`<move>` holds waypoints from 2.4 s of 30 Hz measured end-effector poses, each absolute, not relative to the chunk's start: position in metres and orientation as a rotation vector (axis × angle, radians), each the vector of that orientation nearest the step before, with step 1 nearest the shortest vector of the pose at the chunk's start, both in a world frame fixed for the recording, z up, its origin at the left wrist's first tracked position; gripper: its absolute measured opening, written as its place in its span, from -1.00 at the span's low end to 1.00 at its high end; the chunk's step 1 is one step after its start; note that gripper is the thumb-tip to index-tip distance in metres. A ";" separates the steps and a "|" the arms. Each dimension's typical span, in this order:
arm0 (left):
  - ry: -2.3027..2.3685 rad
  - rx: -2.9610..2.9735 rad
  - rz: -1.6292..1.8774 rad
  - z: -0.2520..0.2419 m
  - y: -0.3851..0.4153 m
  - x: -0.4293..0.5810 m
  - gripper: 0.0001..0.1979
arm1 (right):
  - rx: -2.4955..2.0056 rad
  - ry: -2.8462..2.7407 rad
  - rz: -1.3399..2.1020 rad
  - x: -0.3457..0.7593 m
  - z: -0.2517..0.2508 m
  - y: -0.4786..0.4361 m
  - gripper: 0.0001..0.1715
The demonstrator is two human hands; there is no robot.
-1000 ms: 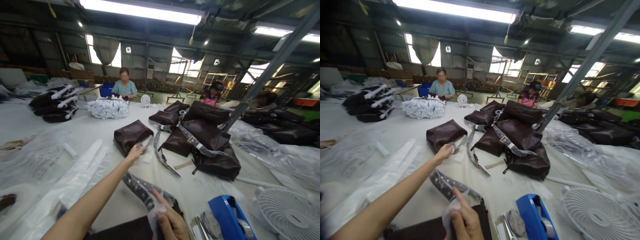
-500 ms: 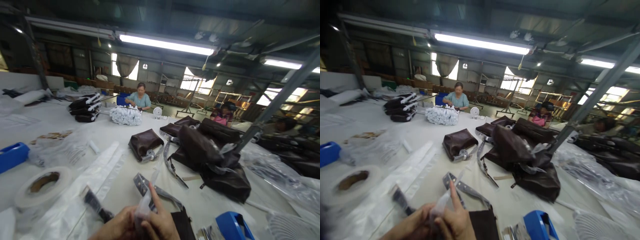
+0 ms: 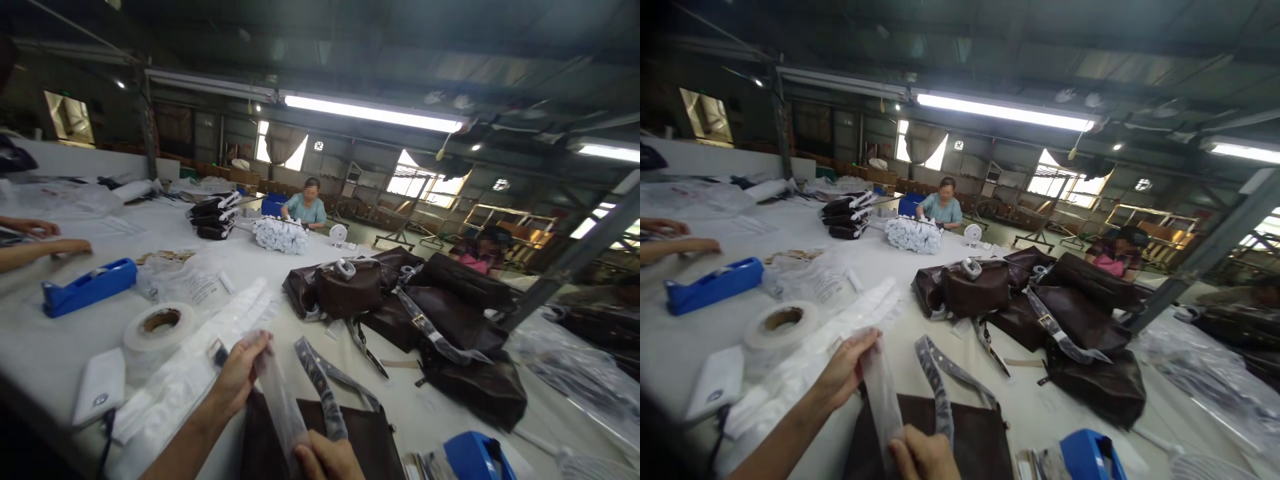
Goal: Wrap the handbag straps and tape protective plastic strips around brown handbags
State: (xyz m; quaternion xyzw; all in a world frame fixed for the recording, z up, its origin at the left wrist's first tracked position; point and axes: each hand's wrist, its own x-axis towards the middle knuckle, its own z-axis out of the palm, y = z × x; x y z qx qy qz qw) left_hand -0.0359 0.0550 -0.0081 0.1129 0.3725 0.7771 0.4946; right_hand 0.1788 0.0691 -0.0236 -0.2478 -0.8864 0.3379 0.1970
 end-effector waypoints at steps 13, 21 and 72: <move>0.692 0.242 1.824 -0.017 -0.003 -0.026 -0.56 | -0.791 -1.885 1.545 0.169 0.023 0.051 -0.52; 1.040 1.118 1.685 0.020 0.006 0.009 -0.70 | -0.472 -2.178 0.859 0.123 0.088 0.071 -0.57; 0.906 0.567 1.738 0.032 0.110 -0.009 -0.53 | -0.867 -1.718 0.991 0.093 0.003 0.135 -0.44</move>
